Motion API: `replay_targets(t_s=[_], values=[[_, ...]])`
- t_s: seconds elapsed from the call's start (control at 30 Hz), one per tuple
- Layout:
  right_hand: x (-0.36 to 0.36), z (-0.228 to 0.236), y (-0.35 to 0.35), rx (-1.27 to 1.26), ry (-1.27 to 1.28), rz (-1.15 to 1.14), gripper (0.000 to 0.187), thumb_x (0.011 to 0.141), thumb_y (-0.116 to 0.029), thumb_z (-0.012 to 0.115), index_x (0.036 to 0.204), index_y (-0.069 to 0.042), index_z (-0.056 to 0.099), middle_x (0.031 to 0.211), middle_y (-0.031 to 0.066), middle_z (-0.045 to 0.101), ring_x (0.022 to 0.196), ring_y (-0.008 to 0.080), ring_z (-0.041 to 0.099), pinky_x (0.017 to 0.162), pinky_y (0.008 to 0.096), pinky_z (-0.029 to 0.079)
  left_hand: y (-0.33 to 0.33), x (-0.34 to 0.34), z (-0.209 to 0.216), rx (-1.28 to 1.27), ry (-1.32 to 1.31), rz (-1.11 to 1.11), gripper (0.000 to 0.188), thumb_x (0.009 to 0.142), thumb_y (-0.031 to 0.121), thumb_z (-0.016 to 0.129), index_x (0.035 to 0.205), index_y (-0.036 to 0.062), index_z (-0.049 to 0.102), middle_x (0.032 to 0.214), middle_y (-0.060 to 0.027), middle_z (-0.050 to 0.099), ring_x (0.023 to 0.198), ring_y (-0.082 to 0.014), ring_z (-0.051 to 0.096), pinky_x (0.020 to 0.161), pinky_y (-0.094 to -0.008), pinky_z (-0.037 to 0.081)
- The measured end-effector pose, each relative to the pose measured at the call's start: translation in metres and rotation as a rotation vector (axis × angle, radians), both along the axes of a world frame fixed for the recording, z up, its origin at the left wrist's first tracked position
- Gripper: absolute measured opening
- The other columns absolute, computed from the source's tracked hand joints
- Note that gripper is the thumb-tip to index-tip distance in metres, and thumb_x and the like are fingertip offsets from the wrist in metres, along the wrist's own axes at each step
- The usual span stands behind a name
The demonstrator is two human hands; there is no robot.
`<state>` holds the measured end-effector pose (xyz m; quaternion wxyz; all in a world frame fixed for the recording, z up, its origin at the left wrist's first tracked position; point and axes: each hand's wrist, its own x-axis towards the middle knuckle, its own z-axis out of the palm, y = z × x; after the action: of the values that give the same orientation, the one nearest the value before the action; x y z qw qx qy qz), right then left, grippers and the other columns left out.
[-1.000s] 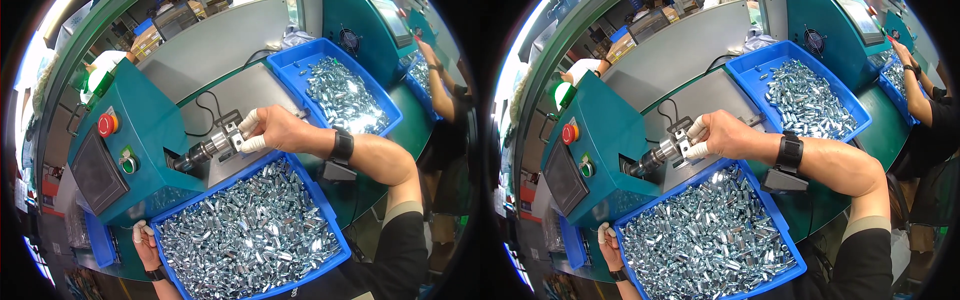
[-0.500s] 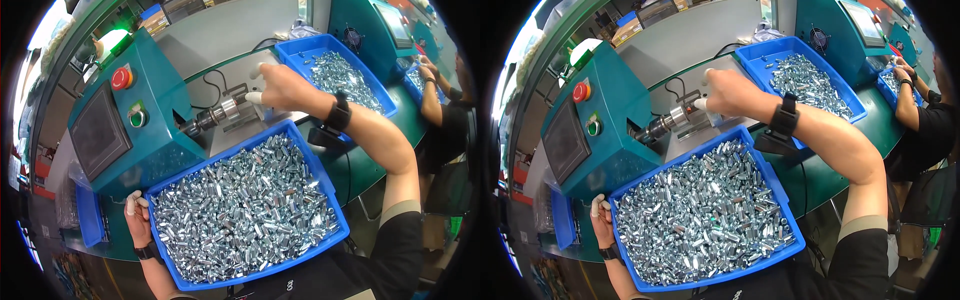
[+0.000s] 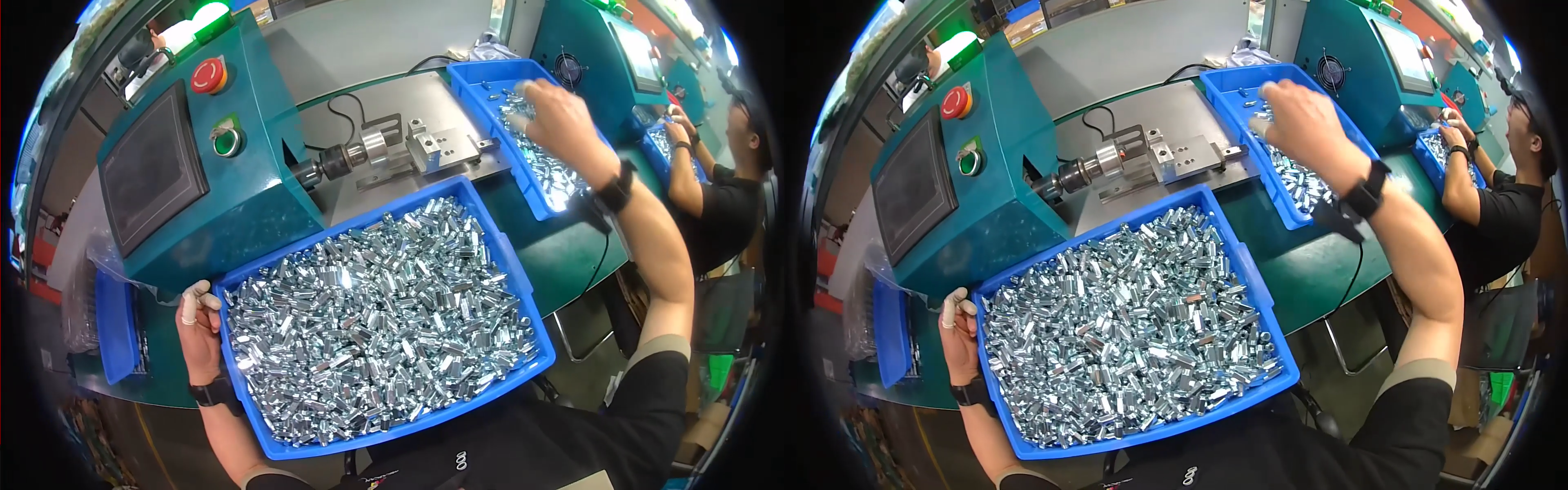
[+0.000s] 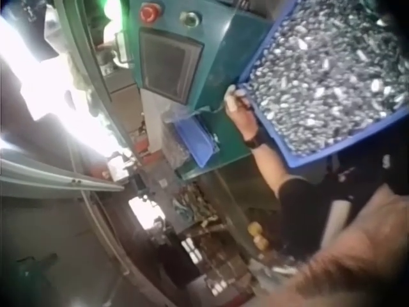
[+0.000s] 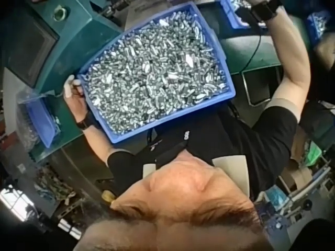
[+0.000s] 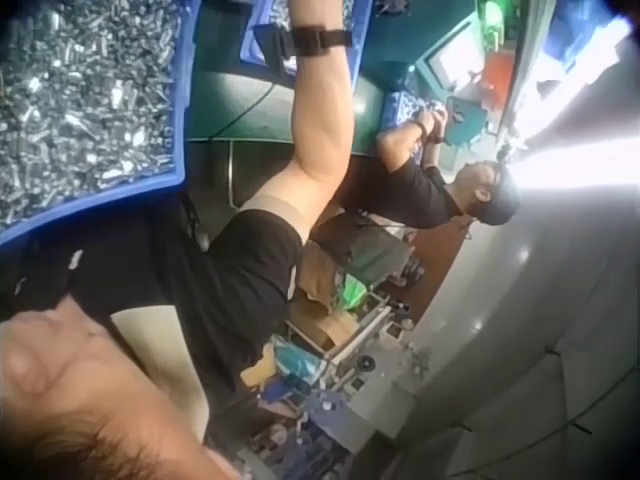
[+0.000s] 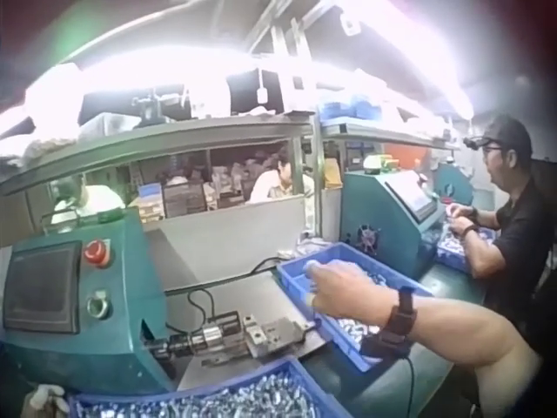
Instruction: The person picks up a metal part from a blue bin, places it into the machine's clamp, and presses a green button. After the machine processes the part, the person removes it and places it into a different blue bin, repeating the process.
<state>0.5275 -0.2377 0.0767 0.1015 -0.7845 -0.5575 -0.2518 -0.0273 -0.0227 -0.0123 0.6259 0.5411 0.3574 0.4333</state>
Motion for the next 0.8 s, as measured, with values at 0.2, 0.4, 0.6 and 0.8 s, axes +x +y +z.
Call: replay_targets(t_s=[0.2,0.4,0.6,0.8], values=[[-0.106,-0.023,-0.033,-0.344,0.559,0.568,0.023,0.083,-0.023,0.08,0.098,-0.006,0.073,0.09,0.0116,0.068,0.084,0.029,0.067,0.074,0.0406,0.053,0.004,-0.011,-0.008,-0.026,0.01,0.017,0.037,0.107,0.035,0.051,0.118,0.0017,0.063,0.084,-0.0013,0.064,0.059,-0.0046,0.046,0.053,-0.0195,0.034],[-0.105,-0.027,-0.028,-0.303,0.646,0.595,0.018,0.084,-0.015,0.078,0.099,-0.006,0.074,0.088,0.0107,0.068,0.083,0.0262,0.066,0.073,0.0383,0.052,0.0,0.0,-0.009,-0.094,-0.043,0.05,0.031,0.105,0.032,0.055,0.114,0.0035,0.065,0.08,0.0014,0.061,0.058,-0.0032,0.044,0.052,-0.0188,0.033],[-0.076,-0.012,0.011,0.119,0.915,0.53,0.015,0.085,-0.007,0.076,0.099,-0.004,0.075,0.089,0.0086,0.069,0.078,0.019,0.066,0.069,0.0324,0.053,0.003,0.001,-0.002,-0.119,-0.018,0.056,0.034,0.106,0.034,0.055,0.113,0.0033,0.066,0.078,-0.0006,0.062,0.056,-0.0042,0.044,0.051,-0.0195,0.033],[-0.059,-0.021,0.063,0.174,0.889,0.492,0.012,0.086,-0.004,0.075,0.098,-0.003,0.074,0.09,0.0072,0.069,0.075,0.0159,0.066,0.068,0.0304,0.053,0.003,0.0,-0.007,-0.126,-0.034,0.095,0.029,0.105,0.03,0.055,0.112,0.0045,0.066,0.076,0.0016,0.06,0.053,-0.0034,0.042,0.05,-0.0185,0.033]])
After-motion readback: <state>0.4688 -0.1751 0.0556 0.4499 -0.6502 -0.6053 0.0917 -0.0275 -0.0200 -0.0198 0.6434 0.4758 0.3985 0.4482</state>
